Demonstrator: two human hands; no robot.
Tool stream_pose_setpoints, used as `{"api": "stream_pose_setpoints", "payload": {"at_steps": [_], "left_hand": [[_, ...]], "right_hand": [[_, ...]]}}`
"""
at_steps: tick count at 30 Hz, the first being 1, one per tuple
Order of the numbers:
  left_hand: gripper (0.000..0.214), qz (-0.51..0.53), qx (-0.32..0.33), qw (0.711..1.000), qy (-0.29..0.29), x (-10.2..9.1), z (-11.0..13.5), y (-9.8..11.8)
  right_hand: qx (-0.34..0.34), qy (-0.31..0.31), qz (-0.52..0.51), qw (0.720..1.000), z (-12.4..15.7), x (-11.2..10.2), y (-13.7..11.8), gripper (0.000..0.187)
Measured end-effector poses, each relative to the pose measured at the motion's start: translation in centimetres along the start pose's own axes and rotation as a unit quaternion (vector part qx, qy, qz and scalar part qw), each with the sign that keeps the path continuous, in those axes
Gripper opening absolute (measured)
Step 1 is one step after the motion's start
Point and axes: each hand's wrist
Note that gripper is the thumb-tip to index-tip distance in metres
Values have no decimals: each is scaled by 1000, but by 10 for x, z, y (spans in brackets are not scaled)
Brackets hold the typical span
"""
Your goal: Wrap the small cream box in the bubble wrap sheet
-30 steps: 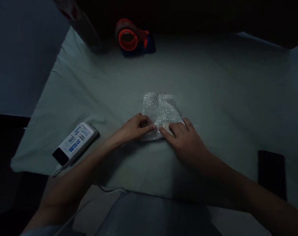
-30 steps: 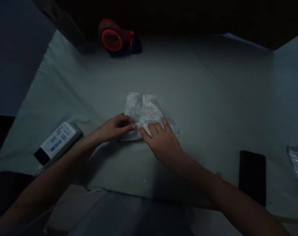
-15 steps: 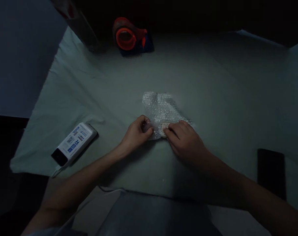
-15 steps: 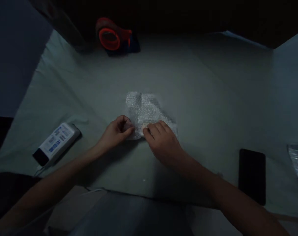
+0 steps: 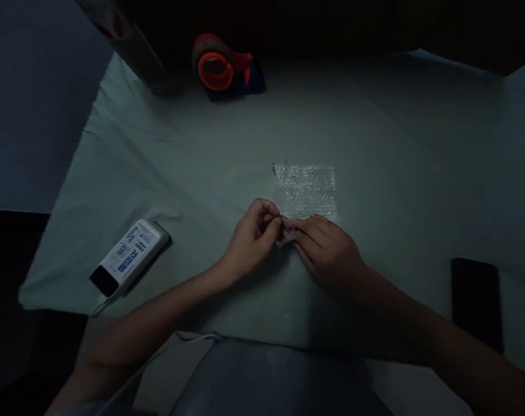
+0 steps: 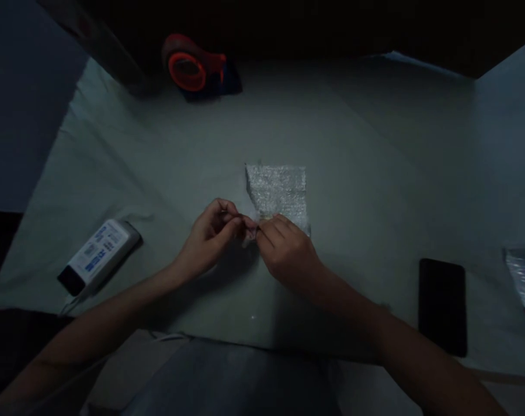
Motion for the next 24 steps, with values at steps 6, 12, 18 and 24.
{"api": "stream_pose_setpoints", "payload": {"at_steps": [6, 12, 18, 24], "left_hand": [[16, -276, 272, 922, 9, -7, 0, -19], [17, -346, 399, 849, -18, -10, -12, -33], [16, -373, 437, 818, -16, -10, -17, -38], [14, -381, 459, 803, -5, -10, -19, -32]], "right_hand": [[15, 42, -33, 998, 11, 1, 4, 13], [68, 52, -117, 989, 11, -3, 4, 14], [285, 102, -124, 945, 33, -33, 8, 11], [561, -24, -216, 799, 72, -37, 6, 41]]}}
Point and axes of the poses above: each hand's wrist, its own z-axis away from the middle knuckle, its own x-axis out of the palm, y = z × x, and after that the axes turned 13 degrees about -x, right-handed
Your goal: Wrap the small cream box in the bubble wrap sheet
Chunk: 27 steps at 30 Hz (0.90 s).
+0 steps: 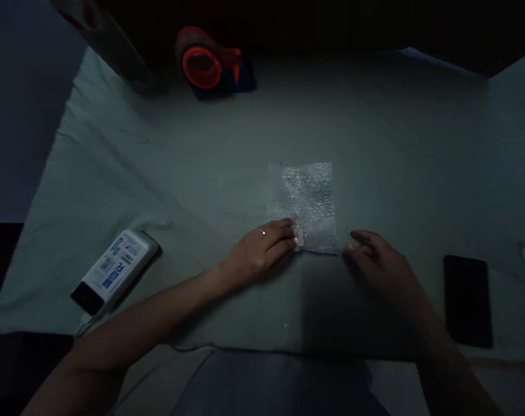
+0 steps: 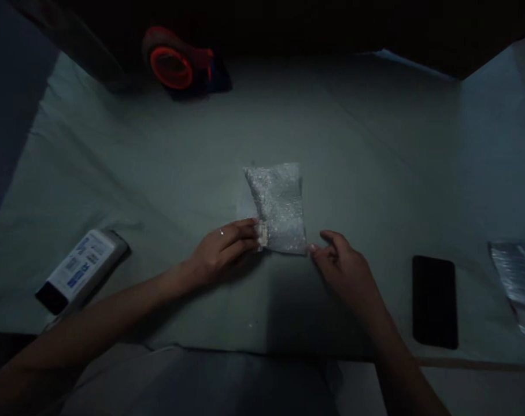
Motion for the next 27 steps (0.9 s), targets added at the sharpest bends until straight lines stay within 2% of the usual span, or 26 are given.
{"api": "stream_pose_setpoints", "payload": {"at_steps": [2, 4, 8, 10, 14, 20, 27], "left_hand": [[14, -5, -9, 1000, -8, -1, -1, 1], [14, -6, -15, 1000, -16, -2, -1, 2], [13, 6, -12, 1000, -25, -2, -1, 2], [13, 15, -13, 999, -31, -3, -2, 2], [14, 8, -14, 999, -46, -5, -4, 2], [10, 62, -25, 994, -83, -8, -14, -3], [9, 103, -47, 989, -96, -5, -13, -7]], "right_hand": [[61, -6, -103, 993, 1, 10, 0, 50], [96, 15, -195, 976, -3, 20, -4, 57], [124, 47, -271, 954, -17, 31, -16, 65], [130, 30, -282, 950, -23, 32, -18, 55], [107, -35, -253, 961, -28, 31, -25, 30], [59, 1, -234, 970, -31, 37, -41, 27], [31, -10, -279, 960, -31, 51, -53, 26]]}}
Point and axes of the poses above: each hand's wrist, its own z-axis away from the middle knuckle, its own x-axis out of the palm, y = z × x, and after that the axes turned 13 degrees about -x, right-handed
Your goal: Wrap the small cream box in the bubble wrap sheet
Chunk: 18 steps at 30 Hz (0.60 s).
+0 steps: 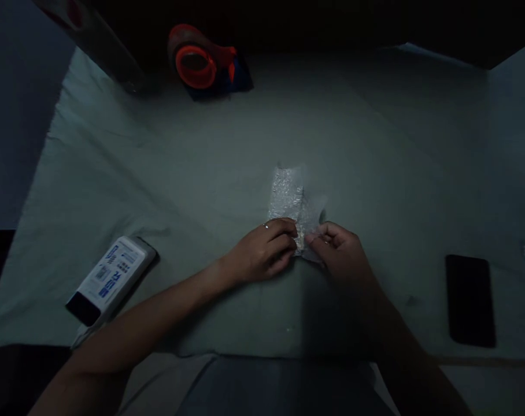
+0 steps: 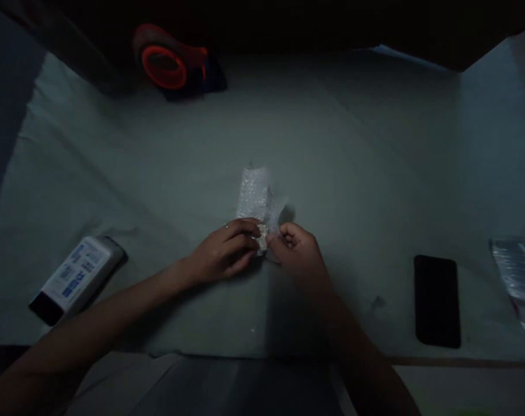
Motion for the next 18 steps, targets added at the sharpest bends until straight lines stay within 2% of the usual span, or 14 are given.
{"api": "stream_pose_setpoints", "payload": {"at_steps": [6, 10, 15, 18], "left_hand": [[10, -3, -6, 1000, -15, -1, 0, 0], [11, 2, 10, 1000, 6, 0, 2, -2], [11, -3, -3, 1000, 14, 4, 6, -6], [9, -8, 2, 999, 41, 5, 6, -7]], "right_hand": [[-48, 18, 26, 998, 3, 10, -5, 22], [-60, 25, 31, 997, 5, 17, -9, 17], [-105, -6, 102, 989, 12, 17, -15, 18], [-150, -31, 157, 976, 13, 14, -15, 21]]}}
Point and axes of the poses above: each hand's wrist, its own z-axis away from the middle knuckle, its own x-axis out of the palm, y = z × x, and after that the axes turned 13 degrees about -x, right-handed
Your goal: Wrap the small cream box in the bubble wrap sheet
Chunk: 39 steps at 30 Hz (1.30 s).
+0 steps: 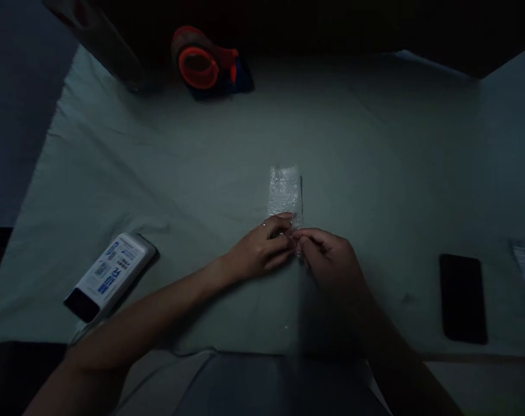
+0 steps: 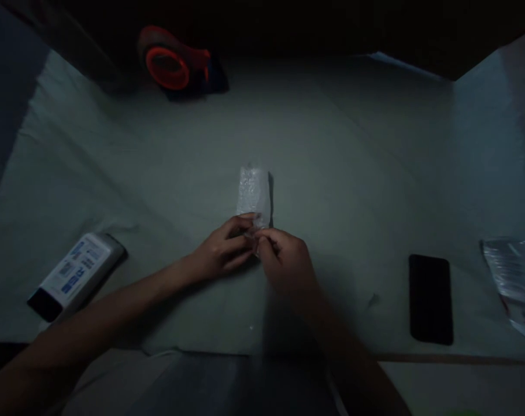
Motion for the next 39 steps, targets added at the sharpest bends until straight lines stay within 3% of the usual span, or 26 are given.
{"api": "stream_pose_setpoints", "payload": {"at_steps": [3, 6, 13, 17, 23, 25, 29, 31, 34, 39], "left_hand": [[11, -49, 12, 998, 31, -3, 0, 1], [18, -65, 23, 997, 26, -9, 5, 1], [18, -22, 10, 1000, -1, -15, 9, -1], [27, -29, -17, 999, -10, -16, 3, -2], [44, -141, -17, 989, -34, -20, -4, -4], [44, -134, -16, 990, -40, -20, -5, -4], [44, -110, -5, 994, -26, -17, -3, -6], [44, -101, -3, 995, -3, -15, -2, -6], [44, -85, -27, 996, 19, -13, 1, -8], [49, -56, -48, 997, 2, -11, 2, -11]], "right_hand": [[-52, -11, 60, 997, 0, -2, 2, 19], [-90, -22, 80, 993, -1, -4, 3, 22], [-96, -56, 117, 987, -6, -4, 0, 23], [-136, -73, 238, 959, -8, 2, 1, 16], [-215, -47, 345, 913, -2, 10, 6, 16], [-230, -33, 349, 908, -1, 11, 8, 16], [-244, 23, 284, 927, -3, 10, 15, 11], [-256, 40, 260, 930, -7, 7, 20, 21], [-277, -2, 253, 927, -11, 5, 28, 38], [-279, -86, 245, 924, -15, 7, 38, 44]]}}
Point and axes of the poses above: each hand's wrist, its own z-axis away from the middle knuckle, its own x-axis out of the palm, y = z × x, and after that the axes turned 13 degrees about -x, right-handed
